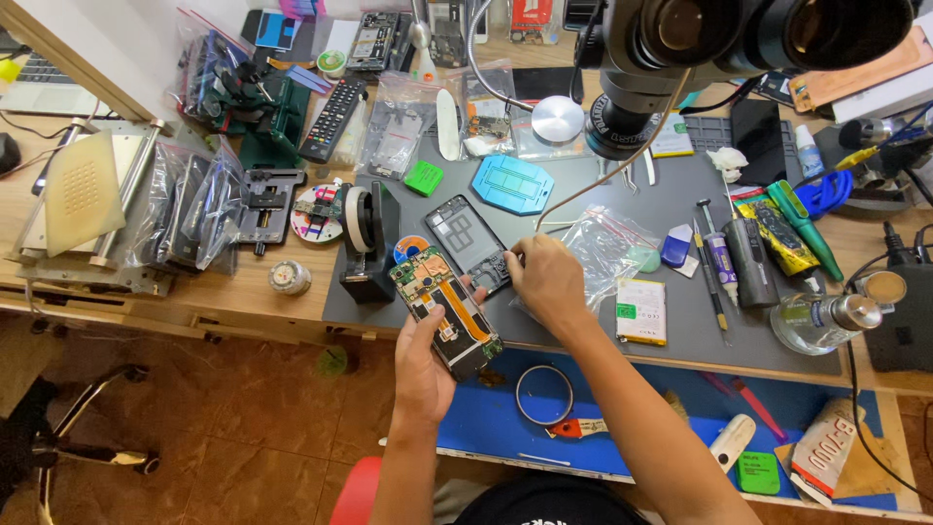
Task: The person handles a small circuit board with a red LED, connecting it to a power source. They then unpack a larger circuit board from a plastic bag and place it on the workbench.
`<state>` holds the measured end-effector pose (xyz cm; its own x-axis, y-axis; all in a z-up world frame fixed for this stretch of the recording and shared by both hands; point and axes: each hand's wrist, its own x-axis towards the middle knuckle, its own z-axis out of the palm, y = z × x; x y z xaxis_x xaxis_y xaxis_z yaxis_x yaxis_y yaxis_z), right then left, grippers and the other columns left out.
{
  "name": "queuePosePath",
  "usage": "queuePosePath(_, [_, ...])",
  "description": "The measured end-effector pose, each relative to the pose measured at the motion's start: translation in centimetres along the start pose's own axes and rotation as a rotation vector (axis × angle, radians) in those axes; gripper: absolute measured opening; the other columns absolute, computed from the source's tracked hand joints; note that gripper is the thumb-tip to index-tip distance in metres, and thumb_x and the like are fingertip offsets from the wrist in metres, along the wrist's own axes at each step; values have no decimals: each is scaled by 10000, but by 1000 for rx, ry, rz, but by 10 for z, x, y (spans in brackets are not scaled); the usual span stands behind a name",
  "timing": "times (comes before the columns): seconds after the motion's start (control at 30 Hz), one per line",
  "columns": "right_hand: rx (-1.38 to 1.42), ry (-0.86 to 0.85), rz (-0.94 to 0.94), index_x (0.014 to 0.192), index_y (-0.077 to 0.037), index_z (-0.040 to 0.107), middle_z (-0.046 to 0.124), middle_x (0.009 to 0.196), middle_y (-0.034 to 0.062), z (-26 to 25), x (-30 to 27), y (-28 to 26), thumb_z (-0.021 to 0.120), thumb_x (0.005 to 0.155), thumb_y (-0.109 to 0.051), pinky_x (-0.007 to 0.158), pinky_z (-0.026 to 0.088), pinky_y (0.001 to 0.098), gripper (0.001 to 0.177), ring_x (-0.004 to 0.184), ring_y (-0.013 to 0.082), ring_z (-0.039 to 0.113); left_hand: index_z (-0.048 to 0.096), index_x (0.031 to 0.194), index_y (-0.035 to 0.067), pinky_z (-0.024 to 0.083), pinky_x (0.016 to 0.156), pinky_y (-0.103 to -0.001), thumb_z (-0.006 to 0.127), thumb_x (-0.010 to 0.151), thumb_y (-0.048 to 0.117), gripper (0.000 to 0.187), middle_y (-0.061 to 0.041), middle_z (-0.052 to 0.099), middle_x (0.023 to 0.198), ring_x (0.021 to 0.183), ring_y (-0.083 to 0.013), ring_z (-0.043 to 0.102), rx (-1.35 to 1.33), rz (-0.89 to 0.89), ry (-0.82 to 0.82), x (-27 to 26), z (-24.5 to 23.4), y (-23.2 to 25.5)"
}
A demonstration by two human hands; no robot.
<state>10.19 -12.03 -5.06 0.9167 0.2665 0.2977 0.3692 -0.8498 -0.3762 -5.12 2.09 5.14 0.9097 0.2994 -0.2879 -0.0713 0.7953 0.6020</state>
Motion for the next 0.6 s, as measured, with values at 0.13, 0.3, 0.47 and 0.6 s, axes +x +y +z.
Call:
queuePosePath(0.13, [-56, -51, 54, 891, -221, 733, 652, 733, 18, 8, 10, 1, 714, 940, -411, 728, 593, 383, 197, 792, 257, 728, 506, 1419, -84, 514, 1111, -608, 526, 995, 51, 446, -357, 571, 1477, 1351, -515, 569, -33, -7, 8, 2, -7, -1])
queuePosePath(0.3, [38, -254, 188, 948, -207, 754, 738, 820, 68, -19, 22, -3, 647, 967, -439, 799, 591, 472, 256, 893, 339, 752, 518, 1411, -87, 513, 1095, -633, 536, 986, 45, 446, -369, 580, 1461, 1337, -528, 575, -59, -26, 21, 5, -7, -1])
queuePosePath(0.47, [145, -383, 278, 987, -191, 793, 782, 890, 84, -83, 19, -8, 625, 983, -393, 869, 568, 493, 263, 978, 382, 745, 533, 1407, -79, 509, 1092, -643, 550, 977, 60, 452, -371, 582, 1460, 1322, -534, 584, -53, -30, 5, 6, -8, 0])
queuePosePath(0.6, [161, -426, 299, 1021, -140, 802, 794, 926, 150, -124, 9, 7, 628, 991, -357, 913, 547, 541, 280, 1014, 442, 726, 521, 1420, -70, 488, 1106, -644, 541, 985, 70, 457, -377, 567, 1475, 1334, -537, 573, -51, -38, -9, 8, -8, 2])
